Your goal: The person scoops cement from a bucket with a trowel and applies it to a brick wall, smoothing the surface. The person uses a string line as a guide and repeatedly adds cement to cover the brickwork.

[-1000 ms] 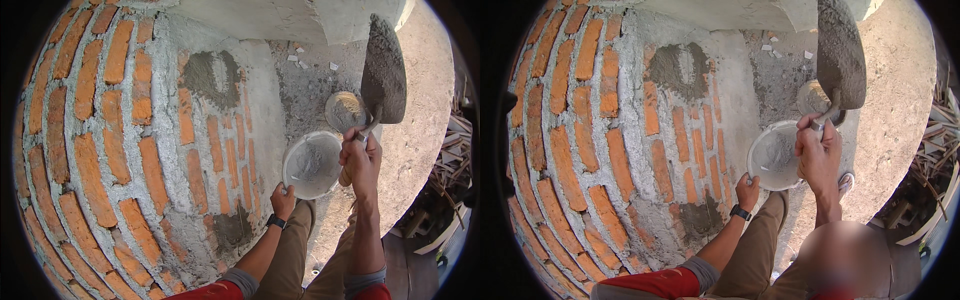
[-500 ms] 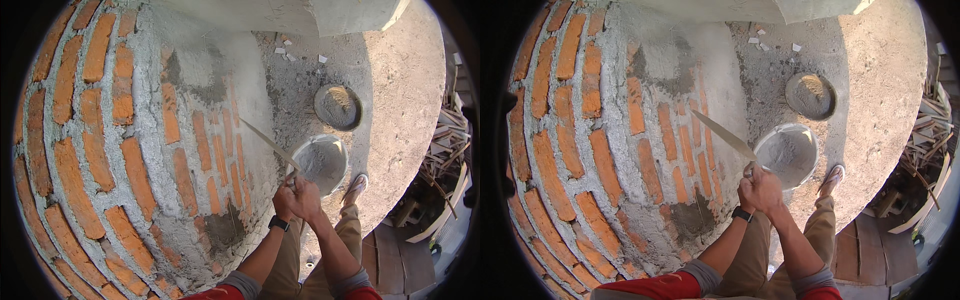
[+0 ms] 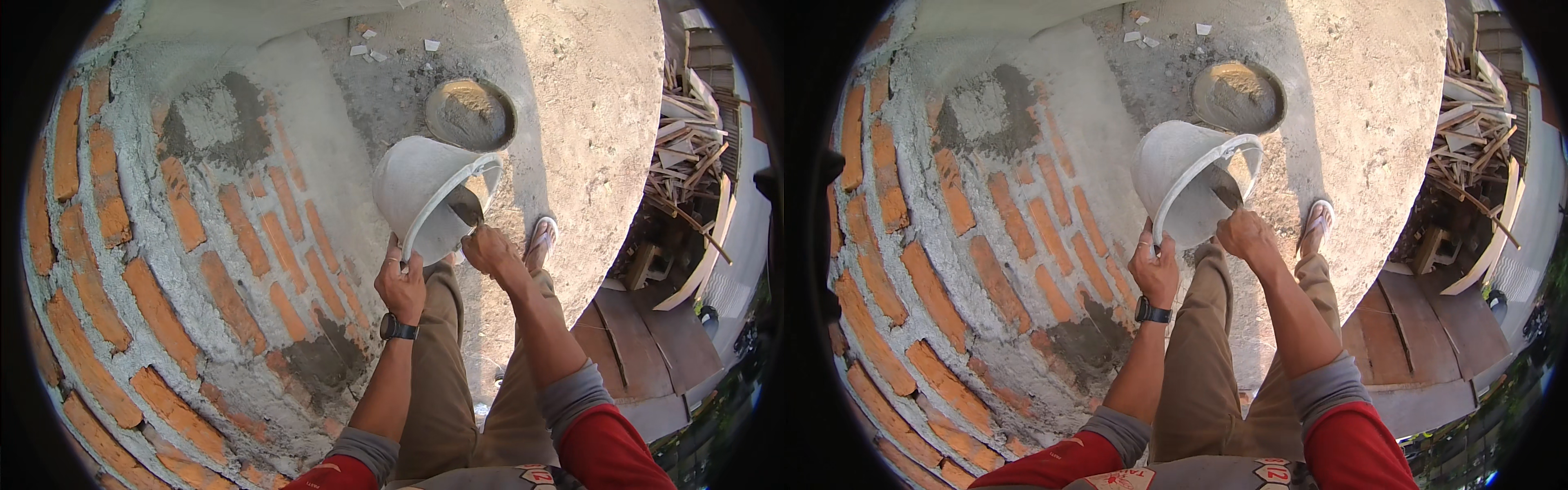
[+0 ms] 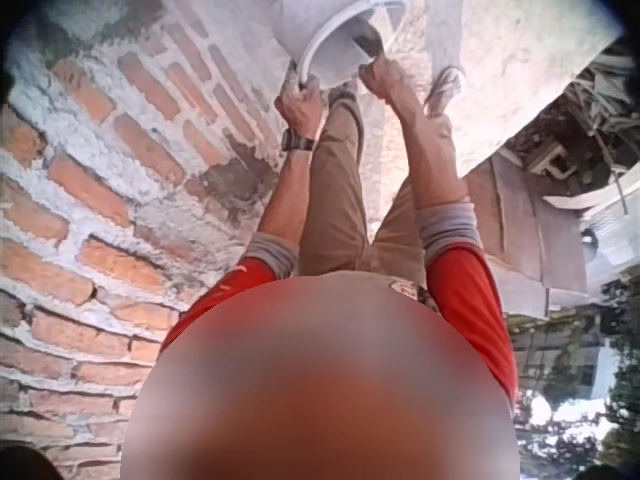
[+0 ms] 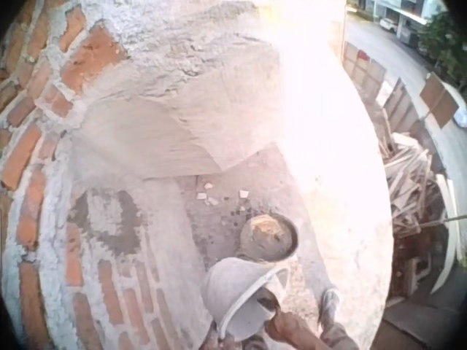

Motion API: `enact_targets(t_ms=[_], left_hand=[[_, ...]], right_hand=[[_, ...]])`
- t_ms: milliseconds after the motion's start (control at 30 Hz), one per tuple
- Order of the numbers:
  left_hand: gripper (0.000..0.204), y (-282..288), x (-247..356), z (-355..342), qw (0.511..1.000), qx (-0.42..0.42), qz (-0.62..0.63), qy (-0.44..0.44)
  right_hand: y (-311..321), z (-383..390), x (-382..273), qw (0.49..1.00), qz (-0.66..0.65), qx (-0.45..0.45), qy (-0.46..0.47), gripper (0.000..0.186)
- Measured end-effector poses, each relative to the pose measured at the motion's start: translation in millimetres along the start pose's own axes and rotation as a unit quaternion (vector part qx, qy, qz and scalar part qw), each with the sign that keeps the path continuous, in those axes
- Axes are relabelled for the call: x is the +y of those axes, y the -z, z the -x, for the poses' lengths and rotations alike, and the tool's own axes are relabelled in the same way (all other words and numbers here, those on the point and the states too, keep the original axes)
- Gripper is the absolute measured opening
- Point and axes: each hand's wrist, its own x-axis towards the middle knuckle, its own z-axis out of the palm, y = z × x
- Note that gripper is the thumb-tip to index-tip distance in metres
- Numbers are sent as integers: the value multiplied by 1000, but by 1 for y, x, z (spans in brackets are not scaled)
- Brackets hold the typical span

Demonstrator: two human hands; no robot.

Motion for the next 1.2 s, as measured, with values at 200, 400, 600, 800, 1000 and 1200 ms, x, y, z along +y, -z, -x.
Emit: enact_targets(t_ms=[200, 400, 600, 800, 1000, 1200], left_hand=[[29, 16, 8, -28, 999, -34, 38, 15], [25, 26, -3, -52, 995, -37, 43, 82], [36, -8, -65, -33, 971, -38, 100, 214], [58, -29, -102, 7, 954, -88, 22, 284], [56, -31, -89, 62, 911, -224, 46, 344], [49, -80, -160, 144, 935, -281, 183, 114]], right_hand=[[49, 8, 14, 976, -154, -145, -51, 38], [66, 16, 78, 918, -309, -246, -21, 22], [52, 21, 51, 899, -394, -192, -1, 13], [97, 2, -35, 852, -505, -3, 137, 11], [88, -64, -153, 713, -503, 468, 138, 19], [-31, -96, -220, 955, -137, 197, 176, 30]])
